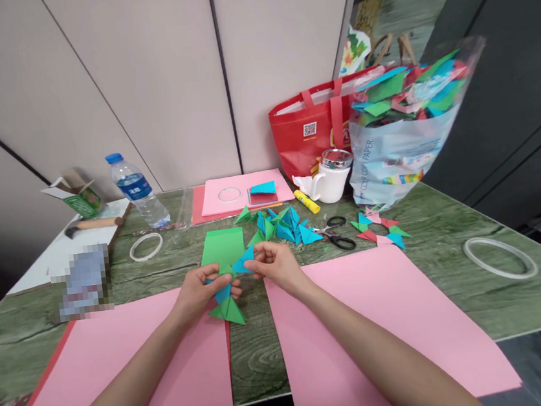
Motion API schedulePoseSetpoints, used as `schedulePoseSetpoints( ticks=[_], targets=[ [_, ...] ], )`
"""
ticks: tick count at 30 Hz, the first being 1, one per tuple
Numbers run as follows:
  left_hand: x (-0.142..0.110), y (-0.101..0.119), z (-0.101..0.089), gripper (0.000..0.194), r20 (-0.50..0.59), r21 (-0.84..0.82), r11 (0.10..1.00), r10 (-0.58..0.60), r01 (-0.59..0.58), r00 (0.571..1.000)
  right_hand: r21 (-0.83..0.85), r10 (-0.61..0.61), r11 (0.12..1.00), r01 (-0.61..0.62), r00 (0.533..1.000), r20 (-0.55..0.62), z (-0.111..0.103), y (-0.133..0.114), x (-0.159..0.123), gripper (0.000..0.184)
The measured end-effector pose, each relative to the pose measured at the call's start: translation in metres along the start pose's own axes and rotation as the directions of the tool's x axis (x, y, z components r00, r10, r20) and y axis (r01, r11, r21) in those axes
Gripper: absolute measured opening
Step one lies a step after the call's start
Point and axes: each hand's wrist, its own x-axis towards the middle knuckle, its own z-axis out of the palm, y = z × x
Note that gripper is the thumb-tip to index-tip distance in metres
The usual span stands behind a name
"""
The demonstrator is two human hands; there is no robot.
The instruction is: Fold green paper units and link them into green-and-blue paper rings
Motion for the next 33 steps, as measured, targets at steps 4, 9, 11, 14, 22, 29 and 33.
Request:
schedulePoseSetpoints(
  ticks=[4, 9, 11, 14, 22, 29, 33],
  targets=[
    [-0.0013, 0.0010, 0.0003, 0.035, 0.034, 0.027, 0.999, -0.020, 0.019, 0.999, 0.029, 0.040, 0.999, -0.040, 0.999, 0.010, 0.0024, 0.0017, -0.0005, 0.031],
    [-0.0028, 0.0031, 0.0020, 0.034, 0.064, 0.065, 0.997, -0.036, 0.032, 0.997, 0.000, 0.040, 0.999, -0.040, 0.999, 0.018, 0.0028, 0.0003, -0.0010, 0.030],
    [-0.0026, 0.0029, 0.0025, 0.033, 0.045, 0.067, 0.998, -0.024, 0.021, 0.999, 0.015, 0.040, 0.999, -0.040, 0.999, -0.004, 0.0041, 0.0012, -0.0016, 0.030],
    [-0.0020, 0.0022, 0.0029, 0.031, 0.004, 0.071, 0.997, -0.001, 0.001, 1.000, 0.060, 0.047, 0.997, -0.045, 0.998, -0.040, 0.0070, 0.0033, -0.0029, 0.031],
    [-0.0022, 0.0028, 0.0006, 0.028, 0.063, 0.114, 0.993, -0.018, 0.010, 0.998, 0.050, 0.059, 0.997, -0.058, 0.998, -0.018, 0.0073, -0.0015, -0.0040, 0.030],
    [-0.0032, 0.0028, 0.0020, 0.029, 0.047, 0.131, 0.991, -0.007, 0.000, 0.999, -0.026, 0.002, 1.000, -0.002, 1.000, 0.000, 0.0080, -0.0035, -0.0051, 0.028],
    [-0.0044, 0.0043, 0.0028, 0.030, 0.037, 0.141, 0.990, 0.018, -0.023, 0.999, 0.014, -0.001, 1.000, 0.001, 0.999, -0.042, 0.0097, -0.0032, -0.0056, 0.030]
  ],
)
